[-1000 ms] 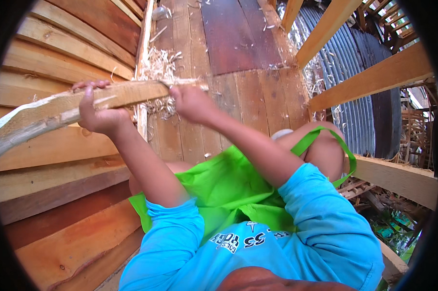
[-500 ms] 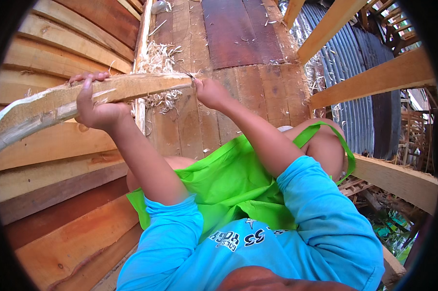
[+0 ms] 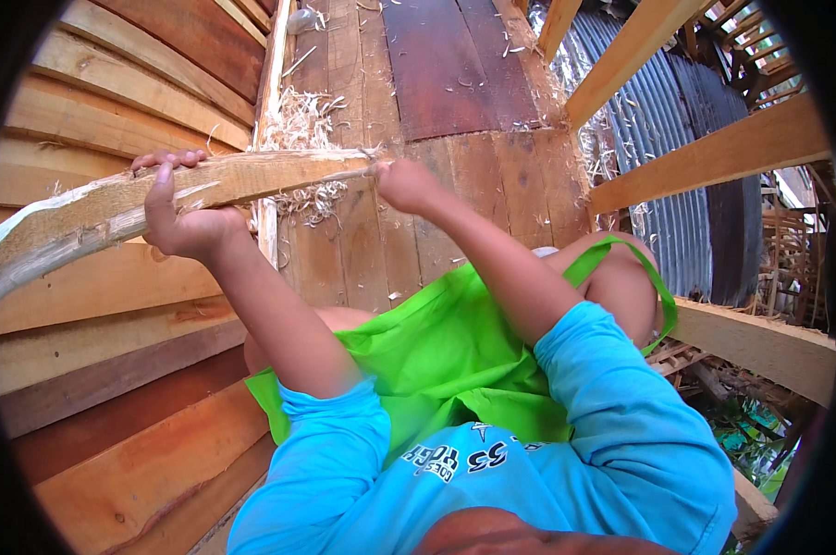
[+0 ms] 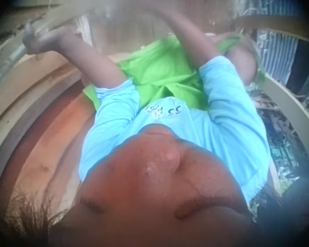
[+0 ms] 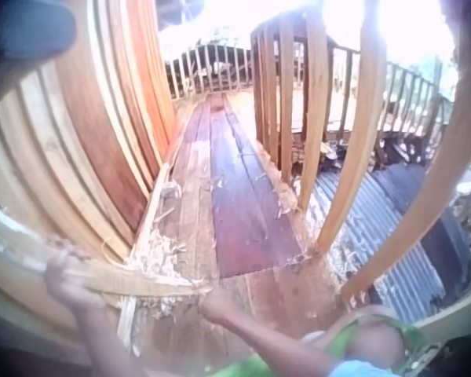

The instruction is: The person carves a long piece of wood using a knife, removing bark and shaping the surface. Wood shavings accumulate on the floor as the person continues to shave and smooth the wood.

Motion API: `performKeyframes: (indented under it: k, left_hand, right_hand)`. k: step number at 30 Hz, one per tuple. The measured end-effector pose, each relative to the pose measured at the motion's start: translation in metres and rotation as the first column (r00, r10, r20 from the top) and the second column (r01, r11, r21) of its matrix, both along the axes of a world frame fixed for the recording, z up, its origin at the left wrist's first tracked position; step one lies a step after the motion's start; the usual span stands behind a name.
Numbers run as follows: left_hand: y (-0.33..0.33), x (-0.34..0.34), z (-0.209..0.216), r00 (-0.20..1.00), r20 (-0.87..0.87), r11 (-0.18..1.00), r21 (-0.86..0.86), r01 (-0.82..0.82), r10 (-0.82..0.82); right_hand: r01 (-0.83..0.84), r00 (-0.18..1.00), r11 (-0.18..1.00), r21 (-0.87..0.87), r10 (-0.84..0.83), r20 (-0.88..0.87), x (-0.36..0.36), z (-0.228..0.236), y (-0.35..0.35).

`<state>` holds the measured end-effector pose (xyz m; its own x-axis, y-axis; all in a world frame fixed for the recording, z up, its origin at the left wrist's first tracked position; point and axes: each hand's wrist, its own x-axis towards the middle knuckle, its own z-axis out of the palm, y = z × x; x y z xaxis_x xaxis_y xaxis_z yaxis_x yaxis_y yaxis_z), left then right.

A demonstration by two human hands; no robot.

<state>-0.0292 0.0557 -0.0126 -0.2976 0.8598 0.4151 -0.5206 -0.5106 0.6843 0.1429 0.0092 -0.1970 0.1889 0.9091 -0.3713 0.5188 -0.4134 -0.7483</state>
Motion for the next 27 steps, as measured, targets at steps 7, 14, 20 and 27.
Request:
performKeyframes:
  k: [7,14,20,27]
  left_hand:
    - [0.003,-0.003,-0.001,0.993,0.001,0.99,-0.074,-0.12,0.12]
    - [0.012,-0.019,-0.005,0.979,-0.011,0.97,-0.129,-0.204,0.205]
    - [0.008,-0.006,-0.001,0.982,-0.013,0.979,-0.068,-0.191,0.191]
    - [0.015,-0.031,-0.012,0.974,0.007,0.967,-0.124,-0.224,0.227]
  right_hand:
    - [0.055,0.989,0.988,0.142,-0.035,-0.14,-0.026,0.027,-0.005]
    - [-0.041,0.999,0.988,0.152,0.042,-0.001,-0.025,0.023,-0.005]
    - [0.004,1.0,0.94,0.34,-0.002,-0.008,-0.037,0.027,-0.007]
    - [0.03,0.999,0.987,0.157,-0.036,0.032,-0.037,0.012,-0.011]
